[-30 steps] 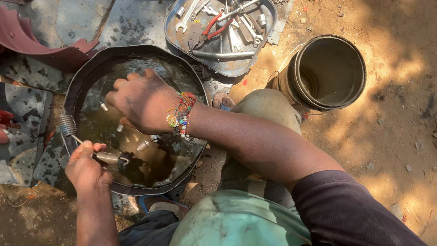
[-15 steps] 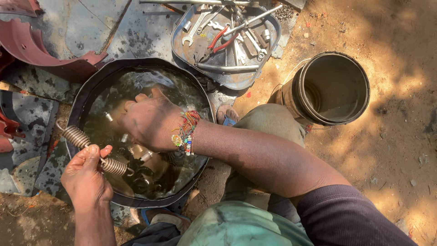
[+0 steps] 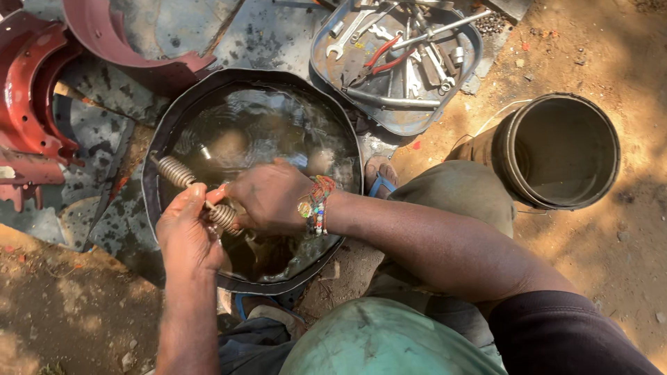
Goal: The person scrubs a metal spring and a small cylindrical component in a basin of water using a brush and a cloth. The person repeatedly dips the items into the water, scrubs them with the brush, and wipes them with the cloth to remove grime.
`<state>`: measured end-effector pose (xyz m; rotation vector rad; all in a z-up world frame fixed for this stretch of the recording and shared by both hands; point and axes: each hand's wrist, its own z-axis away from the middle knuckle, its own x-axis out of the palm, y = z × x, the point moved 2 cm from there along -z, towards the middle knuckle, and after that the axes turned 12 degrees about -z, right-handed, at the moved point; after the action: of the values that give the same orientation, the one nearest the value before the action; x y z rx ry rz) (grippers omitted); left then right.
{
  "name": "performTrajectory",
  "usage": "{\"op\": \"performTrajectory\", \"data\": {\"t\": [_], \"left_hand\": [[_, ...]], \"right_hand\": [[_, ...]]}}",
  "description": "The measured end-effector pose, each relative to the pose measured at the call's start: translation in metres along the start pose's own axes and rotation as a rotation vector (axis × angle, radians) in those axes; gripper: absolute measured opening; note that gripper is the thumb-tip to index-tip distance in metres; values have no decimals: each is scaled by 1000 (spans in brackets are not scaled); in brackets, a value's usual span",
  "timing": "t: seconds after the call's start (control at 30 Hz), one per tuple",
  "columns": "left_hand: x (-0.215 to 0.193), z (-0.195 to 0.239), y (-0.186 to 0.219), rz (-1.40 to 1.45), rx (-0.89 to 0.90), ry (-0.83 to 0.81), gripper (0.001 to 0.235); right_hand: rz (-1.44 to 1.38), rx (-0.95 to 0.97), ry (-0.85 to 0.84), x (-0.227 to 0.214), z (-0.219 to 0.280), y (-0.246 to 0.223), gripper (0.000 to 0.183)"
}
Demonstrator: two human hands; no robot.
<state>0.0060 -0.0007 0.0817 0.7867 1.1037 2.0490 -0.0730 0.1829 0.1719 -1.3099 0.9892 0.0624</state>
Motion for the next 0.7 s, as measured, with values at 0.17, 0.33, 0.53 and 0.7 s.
{"op": "performTrajectory", "data": {"t": [0.17, 0.33, 0.53, 0.7], "left_hand": [[9, 6, 3, 57, 43, 2, 16], [16, 10, 6, 78, 6, 0, 23], [20, 10, 0, 123, 22, -38, 29], [28, 15, 5, 204, -14, -87, 36]], "right_hand": [[-130, 282, -12, 14, -14, 10, 33], [-312, 241, 75, 23, -18, 27, 37], [-397, 312, 5, 25, -13, 29, 37], [-424, 331, -17, 26, -11, 27, 32]]}}
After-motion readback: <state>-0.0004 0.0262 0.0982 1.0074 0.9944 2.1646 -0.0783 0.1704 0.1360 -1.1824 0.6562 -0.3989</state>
